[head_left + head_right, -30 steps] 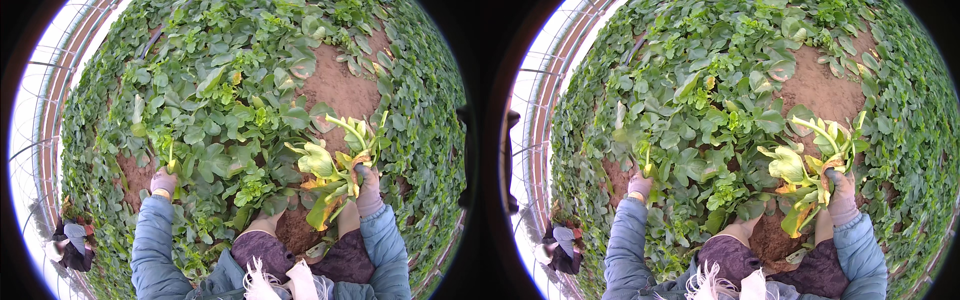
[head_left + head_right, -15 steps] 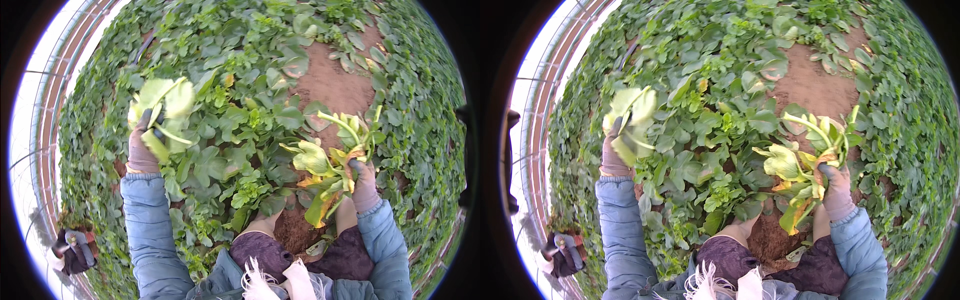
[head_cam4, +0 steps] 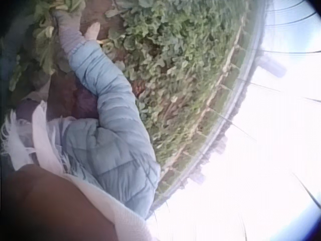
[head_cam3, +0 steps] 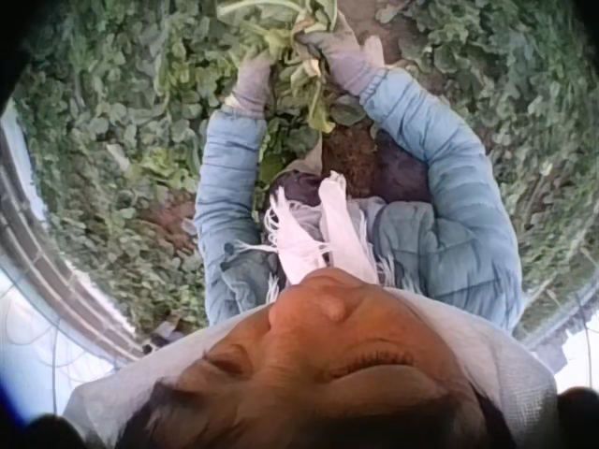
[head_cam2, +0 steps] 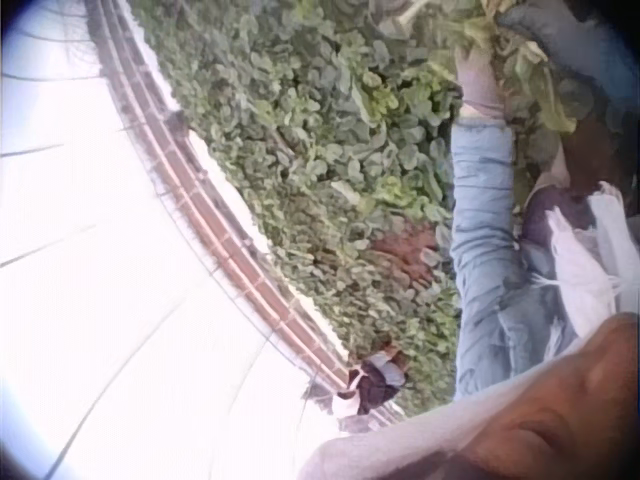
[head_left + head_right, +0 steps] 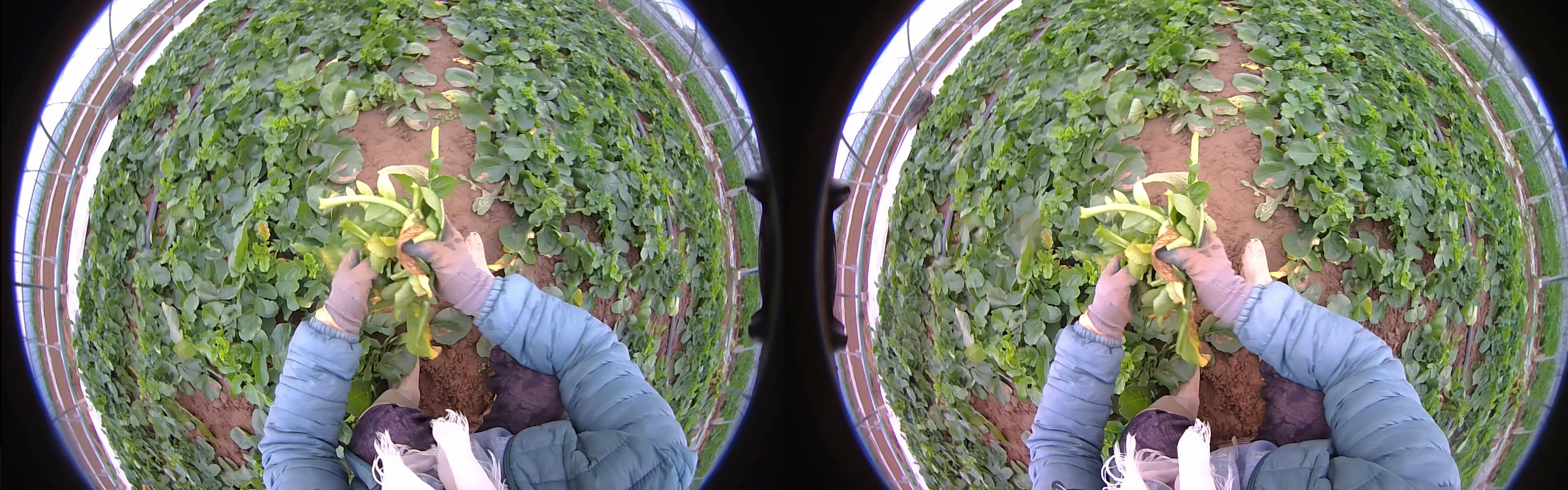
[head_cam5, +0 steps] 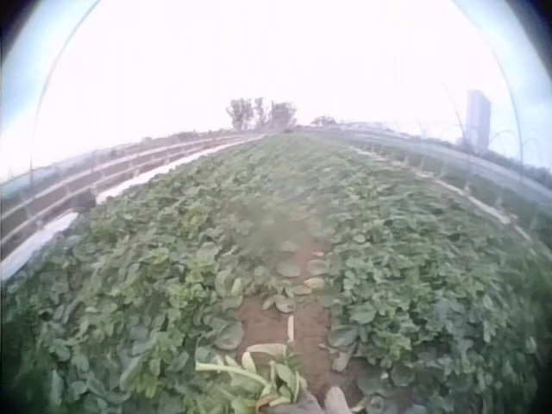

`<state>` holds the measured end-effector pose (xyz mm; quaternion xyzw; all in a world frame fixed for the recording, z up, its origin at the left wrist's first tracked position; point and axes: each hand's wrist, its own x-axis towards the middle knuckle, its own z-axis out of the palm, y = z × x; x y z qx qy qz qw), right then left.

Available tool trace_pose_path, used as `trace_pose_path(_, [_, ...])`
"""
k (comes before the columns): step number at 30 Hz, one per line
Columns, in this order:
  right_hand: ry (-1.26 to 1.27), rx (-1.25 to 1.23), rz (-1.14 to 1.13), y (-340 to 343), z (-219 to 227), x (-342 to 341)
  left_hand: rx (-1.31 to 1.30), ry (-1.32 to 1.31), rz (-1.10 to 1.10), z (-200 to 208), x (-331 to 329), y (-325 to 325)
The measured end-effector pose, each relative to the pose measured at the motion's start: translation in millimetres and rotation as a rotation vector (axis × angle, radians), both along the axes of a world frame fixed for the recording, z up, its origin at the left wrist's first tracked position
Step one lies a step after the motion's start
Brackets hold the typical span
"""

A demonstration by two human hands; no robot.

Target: The person repeatedly pulls weeds from between rows of leafy green plants in a greenhouse. They gather the uprooted weeds in their hands and continue moving along the row, clearing the soil surface.

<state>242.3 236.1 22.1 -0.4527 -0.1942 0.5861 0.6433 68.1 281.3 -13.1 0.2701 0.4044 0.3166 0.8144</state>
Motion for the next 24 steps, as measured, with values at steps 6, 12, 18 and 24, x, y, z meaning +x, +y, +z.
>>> trace_pose_path(6, [0.095,0.047,0.141,7.6,-3.7,-10.7,0.282,0.126,-0.183,35.4,8.1,-27.7])
trace_pose_path(12, [0.297,0.188,0.428,-6.9,32.6,-26.9,0.415,0.457,0.003,37.4,2.8,-31.9])
trace_pose_path(18, [-0.089,0.436,0.397,-15.2,74.6,-43.8,0.640,0.680,0.293,61.1,6.5,-42.3])
trace_pose_path(24, [0.088,0.377,0.213,-77.5,97.8,-24.0,0.574,0.097,0.628,85.7,-48.3,-47.3])
